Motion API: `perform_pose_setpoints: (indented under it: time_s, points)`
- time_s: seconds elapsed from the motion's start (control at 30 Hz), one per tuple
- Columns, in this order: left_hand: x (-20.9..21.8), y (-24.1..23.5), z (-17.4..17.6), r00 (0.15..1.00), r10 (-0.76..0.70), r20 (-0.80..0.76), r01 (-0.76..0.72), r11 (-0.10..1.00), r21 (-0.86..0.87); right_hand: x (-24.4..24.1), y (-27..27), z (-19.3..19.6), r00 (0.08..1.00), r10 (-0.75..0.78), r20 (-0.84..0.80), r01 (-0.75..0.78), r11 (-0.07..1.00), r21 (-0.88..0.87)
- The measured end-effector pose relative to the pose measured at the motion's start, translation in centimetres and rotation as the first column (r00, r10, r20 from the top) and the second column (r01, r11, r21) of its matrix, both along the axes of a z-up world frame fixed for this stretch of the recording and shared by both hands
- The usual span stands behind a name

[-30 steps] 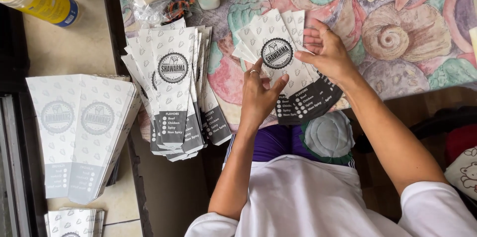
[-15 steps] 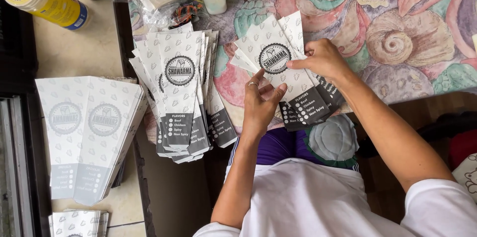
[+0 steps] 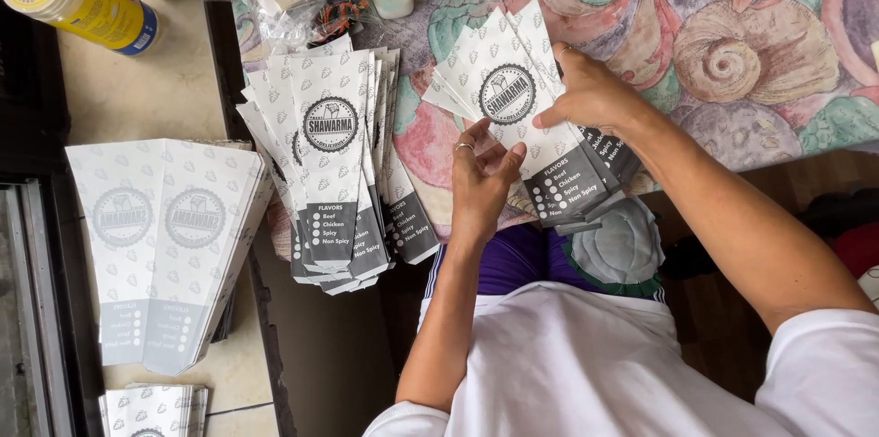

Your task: Applying glue to the edges of paper shawarma wrappers and stacking them for assembly.

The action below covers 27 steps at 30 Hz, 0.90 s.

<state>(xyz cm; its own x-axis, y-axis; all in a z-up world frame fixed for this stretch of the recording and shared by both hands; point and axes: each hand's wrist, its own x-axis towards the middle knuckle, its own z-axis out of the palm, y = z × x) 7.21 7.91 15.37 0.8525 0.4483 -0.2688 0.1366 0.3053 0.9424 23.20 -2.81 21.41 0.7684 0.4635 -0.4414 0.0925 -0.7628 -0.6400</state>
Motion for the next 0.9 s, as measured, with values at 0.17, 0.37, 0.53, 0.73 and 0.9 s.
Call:
perform_pose_setpoints:
  time_s: [0.17,0.37,0.53,0.73,0.9]
  points:
    - [1.6,-1.3,-1.2,0.982,0.183,-0.04,-0.186,0.973,-0.136,-0.4,0.3,4.1,0.999,0.021,0.038,-0.016,0.991,-0.13]
    - [6.3,-2.4,-3.0,0.905,0.361,0.224,-0.036,0.59,-0.806,-2.7,-1.3,6.9,0.68,0.511,0.526,-0.458,0.856,-0.24]
    - [6.5,-2.7,-5.0,0.844,0.383,0.375,0.111,0.56,-0.821,-2.8,-4.8,6.4,0.374,0.362,0.854,-0.453,0.875,-0.172]
    - [6.6,-2.5,-5.5,0.793,0.388,0.469,0.176,0.591,-0.787,-2.9,-6.3,5.5,0.707,0.411,0.575,-0.455,0.887,-0.074]
    - [6.7,-1.5,-5.9,0.782,0.383,0.492,0.173,0.624,-0.762,-4.1,-9.7,5.6,0.725,0.2,0.659,-0.416,0.89,0.188]
